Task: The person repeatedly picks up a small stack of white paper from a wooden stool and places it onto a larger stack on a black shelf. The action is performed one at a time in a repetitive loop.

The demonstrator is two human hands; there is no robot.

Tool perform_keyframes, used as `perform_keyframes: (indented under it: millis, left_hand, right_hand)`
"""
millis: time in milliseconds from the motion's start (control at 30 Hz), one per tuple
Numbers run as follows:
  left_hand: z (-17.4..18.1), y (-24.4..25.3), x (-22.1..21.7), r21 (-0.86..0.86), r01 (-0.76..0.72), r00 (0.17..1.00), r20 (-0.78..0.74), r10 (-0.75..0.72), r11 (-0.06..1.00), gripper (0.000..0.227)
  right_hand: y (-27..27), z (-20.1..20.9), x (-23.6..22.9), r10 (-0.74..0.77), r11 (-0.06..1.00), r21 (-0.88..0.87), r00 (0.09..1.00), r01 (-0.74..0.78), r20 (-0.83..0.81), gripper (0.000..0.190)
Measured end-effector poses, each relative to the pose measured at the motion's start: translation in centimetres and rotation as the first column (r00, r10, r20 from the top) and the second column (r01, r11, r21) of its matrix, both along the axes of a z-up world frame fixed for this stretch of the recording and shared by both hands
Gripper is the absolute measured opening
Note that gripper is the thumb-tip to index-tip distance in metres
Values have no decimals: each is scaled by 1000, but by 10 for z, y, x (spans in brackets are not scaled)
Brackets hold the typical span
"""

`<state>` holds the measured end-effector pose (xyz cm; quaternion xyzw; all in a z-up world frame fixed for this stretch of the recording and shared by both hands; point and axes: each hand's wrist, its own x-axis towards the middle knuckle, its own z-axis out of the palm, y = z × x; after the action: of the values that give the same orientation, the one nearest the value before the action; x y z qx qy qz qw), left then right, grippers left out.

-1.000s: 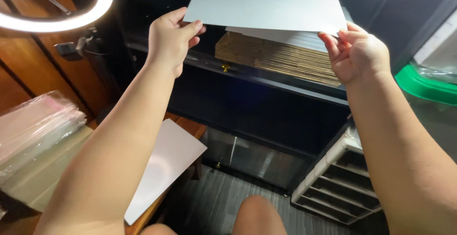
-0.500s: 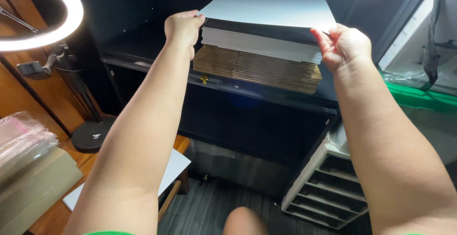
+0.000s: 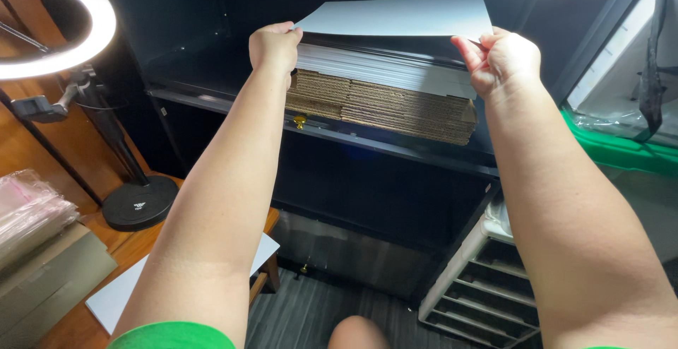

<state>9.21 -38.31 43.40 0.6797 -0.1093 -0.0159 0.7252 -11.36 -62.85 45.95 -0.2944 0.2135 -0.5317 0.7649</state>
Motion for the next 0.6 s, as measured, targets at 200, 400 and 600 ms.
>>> perform_keyframes:
  millis: [200,400,600]
  left_hand:
    - [-15,-13,20,41,-10,997,74,7,999,39]
    - [-22,-17,32,70,-24,987,163,13,997,38]
    - [-29,-22,43,15,-14,980,198,11,1000,34]
  right_hand:
    - [-12,-5,6,-3,1000,0,1000,3,-22,36]
    - [-6,-4,3,4,1000,1,997,-4,-75,42]
    - [-18,-7,6,19,999,-33,994,-23,-104,35]
